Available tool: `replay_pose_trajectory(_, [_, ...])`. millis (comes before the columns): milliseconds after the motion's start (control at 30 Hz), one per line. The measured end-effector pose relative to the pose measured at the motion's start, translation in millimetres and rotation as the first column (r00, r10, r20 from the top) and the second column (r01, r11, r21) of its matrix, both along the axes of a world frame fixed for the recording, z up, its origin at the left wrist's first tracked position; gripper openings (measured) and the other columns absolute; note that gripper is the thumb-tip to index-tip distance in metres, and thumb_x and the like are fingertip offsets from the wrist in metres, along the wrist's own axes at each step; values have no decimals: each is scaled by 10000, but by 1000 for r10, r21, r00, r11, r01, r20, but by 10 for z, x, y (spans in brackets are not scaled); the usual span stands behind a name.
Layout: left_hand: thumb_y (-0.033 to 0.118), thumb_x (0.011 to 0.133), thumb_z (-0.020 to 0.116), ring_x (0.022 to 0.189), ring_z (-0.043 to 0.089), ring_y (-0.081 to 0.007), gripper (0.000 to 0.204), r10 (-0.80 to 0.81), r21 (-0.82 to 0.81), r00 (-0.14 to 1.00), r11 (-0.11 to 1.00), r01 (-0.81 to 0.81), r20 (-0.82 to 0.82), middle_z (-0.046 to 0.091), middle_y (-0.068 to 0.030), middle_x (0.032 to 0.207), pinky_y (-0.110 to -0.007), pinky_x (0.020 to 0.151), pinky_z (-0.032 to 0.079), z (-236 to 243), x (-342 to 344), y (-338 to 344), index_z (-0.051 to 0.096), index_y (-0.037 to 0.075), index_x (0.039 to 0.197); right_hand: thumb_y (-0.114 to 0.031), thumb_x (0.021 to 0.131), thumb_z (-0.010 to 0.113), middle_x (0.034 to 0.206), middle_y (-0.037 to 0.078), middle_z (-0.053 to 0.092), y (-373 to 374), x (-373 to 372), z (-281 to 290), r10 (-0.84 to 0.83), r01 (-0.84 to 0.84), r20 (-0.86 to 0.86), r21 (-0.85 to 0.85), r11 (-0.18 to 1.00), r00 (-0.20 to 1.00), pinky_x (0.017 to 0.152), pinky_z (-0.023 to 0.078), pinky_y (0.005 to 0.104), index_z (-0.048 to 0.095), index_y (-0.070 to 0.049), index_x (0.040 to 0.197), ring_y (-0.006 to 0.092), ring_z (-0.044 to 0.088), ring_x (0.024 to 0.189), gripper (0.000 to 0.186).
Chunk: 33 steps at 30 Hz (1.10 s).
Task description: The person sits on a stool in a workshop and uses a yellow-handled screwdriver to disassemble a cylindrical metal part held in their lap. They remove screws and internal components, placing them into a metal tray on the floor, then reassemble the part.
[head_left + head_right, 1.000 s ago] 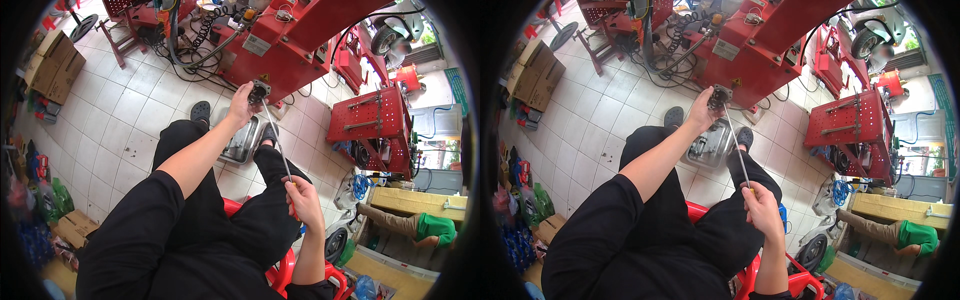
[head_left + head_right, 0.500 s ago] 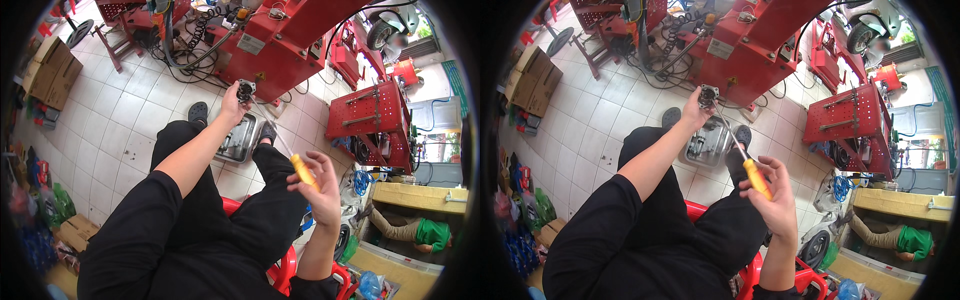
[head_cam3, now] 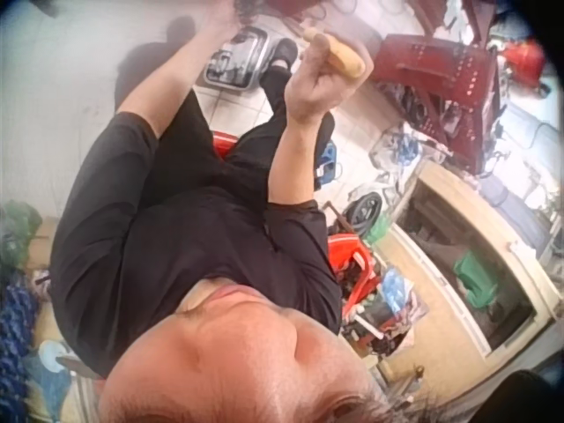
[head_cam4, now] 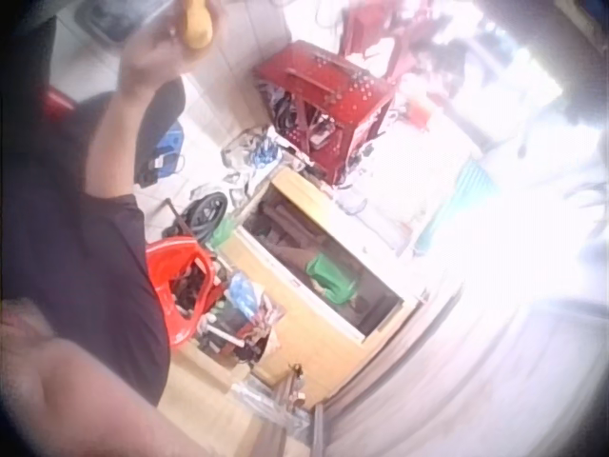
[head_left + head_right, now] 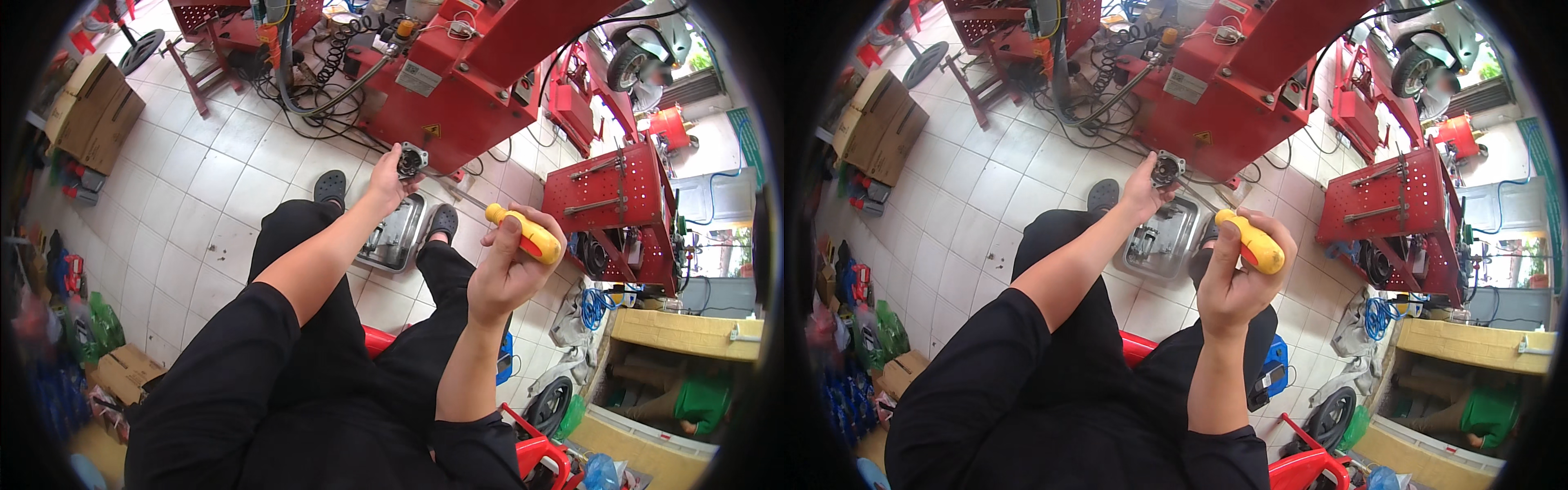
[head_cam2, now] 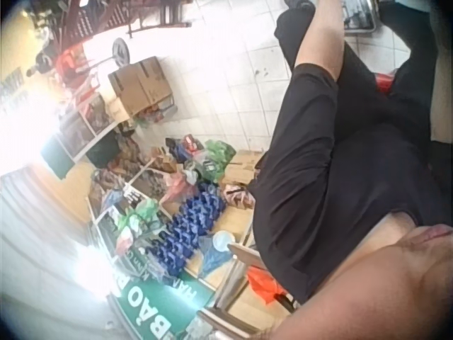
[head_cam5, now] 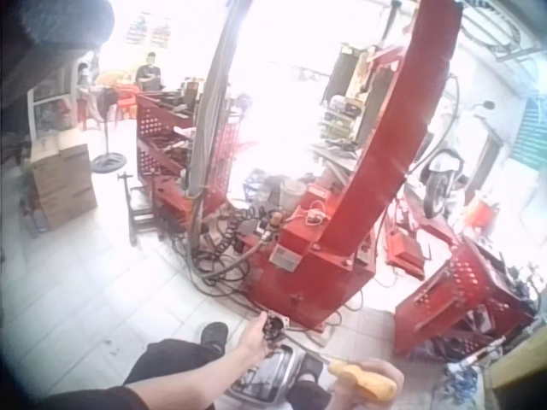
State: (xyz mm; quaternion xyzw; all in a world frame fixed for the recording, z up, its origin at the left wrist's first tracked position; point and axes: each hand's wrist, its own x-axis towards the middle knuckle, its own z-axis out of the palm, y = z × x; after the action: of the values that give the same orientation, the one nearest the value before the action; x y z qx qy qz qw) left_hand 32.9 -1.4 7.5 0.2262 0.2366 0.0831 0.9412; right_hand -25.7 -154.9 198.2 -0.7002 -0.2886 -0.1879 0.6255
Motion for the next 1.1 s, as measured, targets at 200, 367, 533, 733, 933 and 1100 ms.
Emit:
replay_pose_trajectory(200, [435, 937, 413, 744, 574, -188, 323, -34, 3, 998, 999, 34, -47, 609, -22, 875, -306, 591, 433, 28, 3, -53, 536, 148, 1017, -35, 870, 558, 992, 140, 498, -5, -50, -12, -21, 24, 50, -67, 997, 999, 649, 560, 261, 431, 26, 1042, 199, 570, 859, 222])
replay_pose_trajectory(367, [438, 937, 407, 754, 584, -181, 326, -47, 4, 996, 999, 47, -72, 609, -21, 883, -299, 589, 428, 8, 15, -58, 534, 150, 1020, -13, 859, 563, 999, 141, 488, 3, -106, 35, 1, 2, 55, -66, 998, 998, 654, 558, 261, 421, 22, 1038, 201, 569, 856, 231])
replay_pose_trajectory(533, [437, 940, 396, 749, 586, -173, 328, -44, 5, 996, 999, 44, -73, 608, -21, 893, -294, 586, 425, 53, 11, -73, 530, 148, 1020, -7, 856, 564, 999, 140, 494, 13, -114, 36, 7, -4, 42, -77, 997, 999, 658, 548, 258, 421, 20, 1035, 194, 575, 835, 230])
replay_pose_trajectory(733, [433, 941, 394, 747, 586, -171, 328, -40, 16, 997, 999, 41, -69, 609, -20, 890, -291, 578, 424, 64, 6, -75, 531, 144, 1017, -9, 856, 566, 986, 138, 505, 1, -111, 16, -8, 12, 46, -99, 995, 999, 653, 524, 251, 424, 15, 1036, 183, 577, 808, 230])
replay_pose_trajectory(933, [438, 940, 397, 747, 590, -173, 340, -46, 4, 997, 999, 47, -69, 613, -23, 874, -294, 579, 430, 48, 4, -68, 538, 138, 1020, -18, 861, 563, 981, 136, 507, 30, -127, 39, -21, 24, 43, -70, 997, 999, 645, 520, 248, 425, 16, 1037, 179, 579, 784, 226])
replay_pose_trajectory(1100, [436, 938, 405, 749, 593, -174, 340, -42, -1, 997, 999, 42, -67, 614, -26, 875, -296, 582, 434, 46, 10, -78, 541, 135, 1017, -18, 864, 558, 993, 144, 496, 24, -112, 20, -9, 11, 29, -65, 998, 1000, 644, 536, 252, 420, 20, 1043, 181, 577, 799, 229])
